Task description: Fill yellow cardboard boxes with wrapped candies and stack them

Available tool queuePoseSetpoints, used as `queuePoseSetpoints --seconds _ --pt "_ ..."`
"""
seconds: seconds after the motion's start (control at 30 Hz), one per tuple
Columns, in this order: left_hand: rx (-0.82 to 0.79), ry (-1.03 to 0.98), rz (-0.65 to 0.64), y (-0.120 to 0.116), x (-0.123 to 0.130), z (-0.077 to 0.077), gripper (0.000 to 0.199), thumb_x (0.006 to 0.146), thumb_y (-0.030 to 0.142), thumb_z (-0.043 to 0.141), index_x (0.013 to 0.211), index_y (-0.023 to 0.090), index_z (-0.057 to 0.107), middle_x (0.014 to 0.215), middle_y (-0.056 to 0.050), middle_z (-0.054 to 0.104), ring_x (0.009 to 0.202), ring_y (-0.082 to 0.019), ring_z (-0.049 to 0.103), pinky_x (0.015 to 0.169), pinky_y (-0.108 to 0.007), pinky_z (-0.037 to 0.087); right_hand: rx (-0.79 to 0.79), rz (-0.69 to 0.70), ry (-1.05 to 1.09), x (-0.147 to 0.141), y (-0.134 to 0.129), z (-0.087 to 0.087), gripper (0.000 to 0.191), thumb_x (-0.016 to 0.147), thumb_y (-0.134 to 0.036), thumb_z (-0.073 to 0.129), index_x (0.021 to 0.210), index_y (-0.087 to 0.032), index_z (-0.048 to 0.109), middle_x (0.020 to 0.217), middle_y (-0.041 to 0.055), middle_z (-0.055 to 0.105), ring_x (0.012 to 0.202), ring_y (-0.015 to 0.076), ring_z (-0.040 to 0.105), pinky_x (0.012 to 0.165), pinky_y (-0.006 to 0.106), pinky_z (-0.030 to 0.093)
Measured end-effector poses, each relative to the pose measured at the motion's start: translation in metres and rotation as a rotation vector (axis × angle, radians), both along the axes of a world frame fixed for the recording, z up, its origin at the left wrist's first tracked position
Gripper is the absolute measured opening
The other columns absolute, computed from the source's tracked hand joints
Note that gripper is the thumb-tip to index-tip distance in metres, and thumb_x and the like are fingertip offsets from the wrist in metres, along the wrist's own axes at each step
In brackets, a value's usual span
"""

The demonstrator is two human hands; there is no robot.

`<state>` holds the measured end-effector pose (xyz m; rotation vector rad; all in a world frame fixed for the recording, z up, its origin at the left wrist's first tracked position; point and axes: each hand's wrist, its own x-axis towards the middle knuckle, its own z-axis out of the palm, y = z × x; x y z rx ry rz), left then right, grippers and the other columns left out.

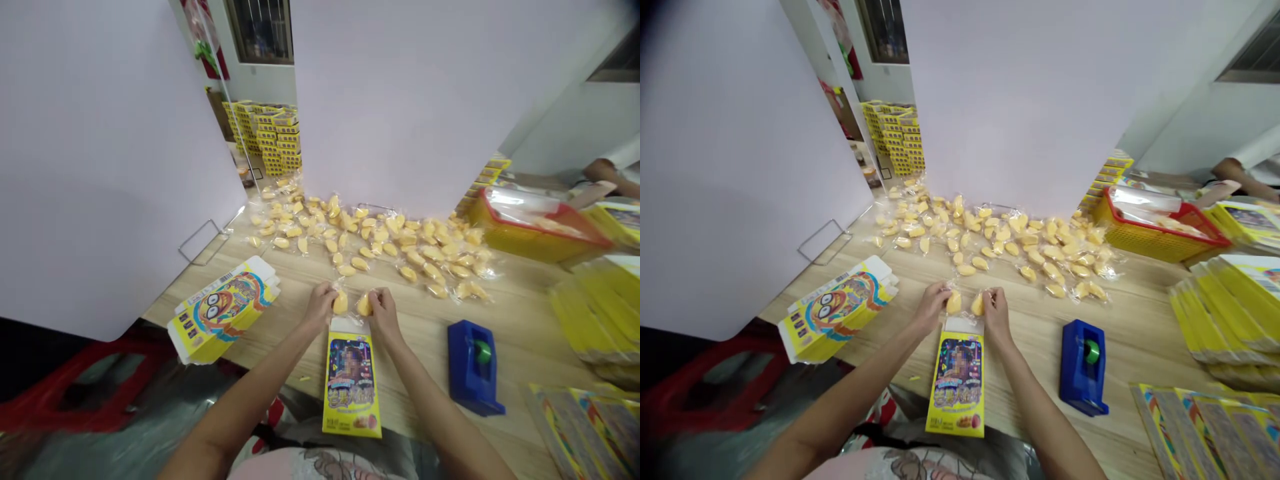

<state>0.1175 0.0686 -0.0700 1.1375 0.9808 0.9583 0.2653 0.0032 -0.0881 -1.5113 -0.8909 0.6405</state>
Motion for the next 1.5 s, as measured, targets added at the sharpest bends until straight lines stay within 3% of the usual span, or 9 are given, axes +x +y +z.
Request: queuePoseSetpoints --seconds 0.2,0.33,0.53,0.67,0.8,0.97,1.2,1.33,1.5 --pt "0.230 0.330 -0.216 -0.019 -0.020 -0.017 0.028 0.069 0.013 0.057 0.096 0.018 0.056 0.062 0.006 0.050 0.058 -0.011 0.048 0.056 -0.021 0.035 -0.081 0.172 -0.072 -0.005 -0.032 -0.007 0.015 0.083 -0.035 0.055 0.086 -0.021 0.051 0.070 -0.0036 0.051 0.063 0.0146 0.047 0.060 0.025 0.037" --pt "0.449 0.616 -0.395 -0.036 -0.031 -0.012 0.008 0.071 0.011 0.055 0.070 0.016 0.060 0.065 0.002 0.052 0.065 -0.013 0.048 0.064 -0.026 0.035 -0.140 0.306 -0.273 -0.009 -0.054 -0.010 0.015 0.087 -0.029 0.051 0.075 -0.019 0.053 0.068 -0.0016 0.053 0.064 0.0151 0.048 0.061 0.026 0.035" --pt "0.698 0.851 -0.560 -0.059 -0.040 0.008 0.034 0.080 0.044 0.061 0.061 0.016 0.066 0.080 -0.006 0.057 0.093 -0.024 0.048 0.085 -0.041 0.034 -0.167 0.408 -0.581 -0.019 -0.081 -0.007 0.025 0.087 -0.031 0.058 0.064 -0.019 0.058 0.083 0.0037 0.060 0.088 0.0210 0.050 0.079 0.034 0.033" --pt "0.606 0.691 -0.503 -0.074 -0.052 0.015 0.027 0.065 0.038 0.076 0.076 0.015 0.068 0.112 -0.011 0.054 0.115 -0.032 0.042 0.096 -0.046 0.035 -0.127 0.366 -0.530 -0.022 -0.098 0.003 0.023 0.087 -0.033 0.059 0.069 -0.019 0.057 0.084 0.0040 0.058 0.088 0.0210 0.049 0.079 0.035 0.036" --pt "0.215 0.193 -0.442 -0.094 -0.063 0.019 0.063 0.074 0.028 0.070 0.131 0.020 0.043 0.135 -0.014 0.043 0.115 -0.029 0.051 0.088 -0.040 0.048 0.021 0.272 -0.472 -0.020 -0.113 0.013 0.017 0.089 -0.029 0.056 0.076 -0.020 0.058 0.097 0.0066 0.056 0.097 0.0217 0.048 0.084 0.037 0.041" --pt "0.049 -0.108 -0.426 -0.111 -0.067 0.019 0.057 0.081 0.024 0.065 0.131 0.022 0.039 0.132 -0.013 0.050 0.107 -0.025 0.059 0.089 -0.037 0.050 0.111 0.193 -0.655 -0.023 -0.119 0.035 0.029 0.085 -0.025 0.062 0.112 -0.022 0.057 0.114 0.0104 0.056 0.108 0.0261 0.048 0.092 0.045 0.040" --pt "0.139 -0.047 -0.429 -0.130 -0.076 0.009 0.049 0.084 0.026 0.063 0.128 0.022 0.042 0.128 -0.012 0.054 0.111 -0.024 0.057 0.096 -0.038 0.047 -0.094 0.595 -0.560 -0.046 -0.114 0.064 0.019 0.084 -0.021 0.061 0.102 -0.023 0.065 0.097 0.0051 0.069 0.092 0.0215 0.062 0.082 0.034 0.048" --pt "0.190 0.051 -0.427 -0.135 -0.084 -0.001 0.042 0.085 0.030 0.061 0.124 0.021 0.050 0.119 -0.010 0.058 0.108 -0.023 0.058 0.095 -0.037 0.047 -0.146 0.509 -0.465 -0.050 -0.124 0.056 0.040 0.078 -0.023 0.066 0.118 -0.023 0.059 0.098 0.0053 0.070 0.089 0.0230 0.065 0.080 0.036 0.049" --pt "0.177 -0.016 -0.410 -0.132 -0.085 0.000 0.029 0.081 0.030 0.066 0.107 0.020 0.059 0.112 -0.007 0.054 0.099 -0.020 0.058 0.085 -0.031 0.048 0.055 -0.036 -0.242 -0.043 -0.152 0.031 0.022 0.080 -0.030 0.065 0.099 -0.020 0.061 0.107 0.0102 0.065 0.104 0.0254 0.059 0.094 0.042 0.045"
